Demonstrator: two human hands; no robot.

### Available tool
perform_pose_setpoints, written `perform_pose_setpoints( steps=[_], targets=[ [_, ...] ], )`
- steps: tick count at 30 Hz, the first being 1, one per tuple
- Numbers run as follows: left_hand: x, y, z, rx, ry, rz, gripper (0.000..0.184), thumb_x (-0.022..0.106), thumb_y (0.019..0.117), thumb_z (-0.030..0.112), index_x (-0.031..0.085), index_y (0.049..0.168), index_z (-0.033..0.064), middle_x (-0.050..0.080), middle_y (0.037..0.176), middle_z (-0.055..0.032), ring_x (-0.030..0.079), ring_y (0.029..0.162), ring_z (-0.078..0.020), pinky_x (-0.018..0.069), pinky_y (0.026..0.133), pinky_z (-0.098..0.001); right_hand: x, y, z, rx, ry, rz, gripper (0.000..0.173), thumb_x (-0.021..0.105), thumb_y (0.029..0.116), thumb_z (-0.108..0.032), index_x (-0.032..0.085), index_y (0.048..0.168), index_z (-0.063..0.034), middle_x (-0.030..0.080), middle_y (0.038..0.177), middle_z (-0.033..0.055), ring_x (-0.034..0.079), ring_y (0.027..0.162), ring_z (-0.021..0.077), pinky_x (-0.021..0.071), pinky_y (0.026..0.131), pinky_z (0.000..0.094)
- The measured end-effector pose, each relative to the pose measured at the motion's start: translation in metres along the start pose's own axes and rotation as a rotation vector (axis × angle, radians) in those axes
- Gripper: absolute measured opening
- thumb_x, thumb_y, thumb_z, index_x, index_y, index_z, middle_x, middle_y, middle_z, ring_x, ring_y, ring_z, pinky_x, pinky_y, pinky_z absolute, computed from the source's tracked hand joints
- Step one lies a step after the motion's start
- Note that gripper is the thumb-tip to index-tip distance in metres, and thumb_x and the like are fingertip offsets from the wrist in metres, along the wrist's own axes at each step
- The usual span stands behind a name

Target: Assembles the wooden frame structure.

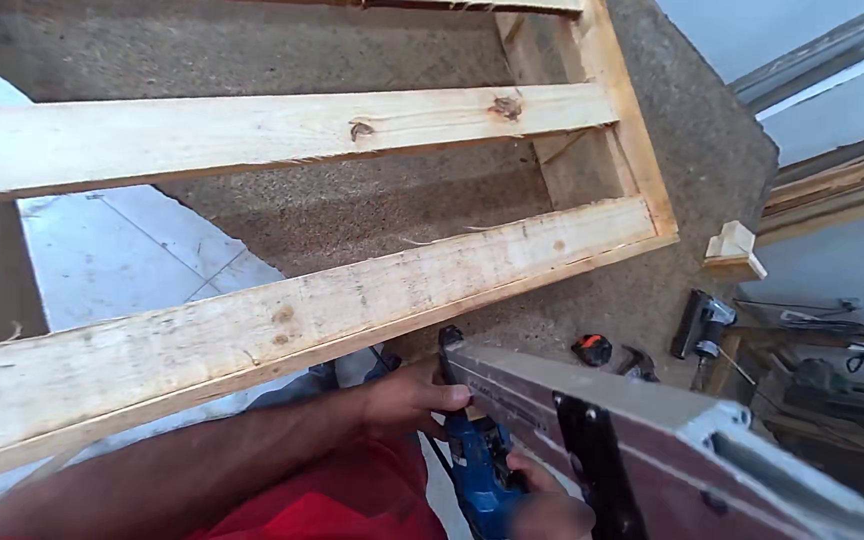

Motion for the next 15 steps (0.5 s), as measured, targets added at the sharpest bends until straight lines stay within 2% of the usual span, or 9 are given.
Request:
perform_pose_setpoints(
  steps=[3, 6, 9, 12, 15],
  targets=[
    [-0.014, -0.033, 0.003, 0.032, -0.066, 0.012, 0.064, 0.078, 0.0887, 0.036, 0.047, 0.14, 0.0143, 0.07, 0.122, -0.0071, 0.069, 0.112, -0.0249, 0.0604, 0.092, -0.0496, 0.01, -0.03, 0.017, -0.035, 0.014, 0.068, 0.018, 0.072, 0.0951, -0.031, 0.071, 0.107, -0.0173, 0.074, 0.106, -0.0012, 0.064, 0.123, 0.0212, 0.0452, 0.115, 0.0433],
    [-0.025, -0.053, 0.003, 0.042, -0.083, 0.007, 0.064, 0.078, 0.0891, 0.034, 0.046, 0.141, 0.015, 0.069, 0.123, -0.0089, 0.069, 0.112, -0.0265, 0.0606, 0.091, -0.0499, 0.02, -0.048, 0.023, -0.057, -0.034, 0.067, 0.021, 0.074, 0.0931, -0.032, 0.069, 0.107, -0.0169, 0.074, 0.1, 0.0003, 0.066, 0.118, 0.0235, 0.0471, 0.114, 0.0468],
    [-0.03, -0.062, 0.0, 0.05, -0.093, 0.008, 0.067, 0.08, 0.0881, 0.034, 0.046, 0.142, 0.0143, 0.069, 0.124, -0.01, 0.069, 0.112, -0.0267, 0.061, 0.09, -0.0493, 0.023, -0.06, 0.027, -0.112, -0.032, 0.031, 0.022, 0.068, 0.0975, -0.035, 0.068, 0.111, -0.0175, 0.074, 0.104, 0.003, 0.064, 0.124, 0.0297, 0.0444, 0.116, 0.0516],
    [-0.031, -0.066, 0.0, 0.038, -0.095, 0.015, 0.065, 0.079, 0.0878, 0.032, 0.047, 0.141, 0.0141, 0.069, 0.124, -0.0095, 0.069, 0.113, -0.0268, 0.0605, 0.091, -0.05, 0.083, -0.014, -0.017, -0.104, -0.043, 0.008, 0.017, 0.061, 0.1022, -0.032, 0.068, 0.111, -0.0191, 0.073, 0.104, -0.0043, 0.063, 0.123, 0.0173, 0.0415, 0.118, 0.0397],
    [-0.035, -0.066, 0.0, 0.028, -0.061, 0.045, 0.064, 0.079, 0.0875, 0.032, 0.049, 0.14, 0.0119, 0.069, 0.124, -0.0109, 0.068, 0.114, -0.028, 0.0601, 0.092, -0.0514, 0.095, -0.002, -0.027, -0.159, -0.081, -0.049, 0.018, 0.058, 0.1036, -0.032, 0.067, 0.112, -0.0186, 0.072, 0.104, -0.0063, 0.064, 0.121, 0.0147, 0.0428, 0.116, 0.0382]
  ],
)
Point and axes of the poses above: each hand's wrist, its own y-axis towards the middle knuckle, its own x-axis out of the palm, z = x × y, the point moved 10 cm from there along y, towards the middle knuckle
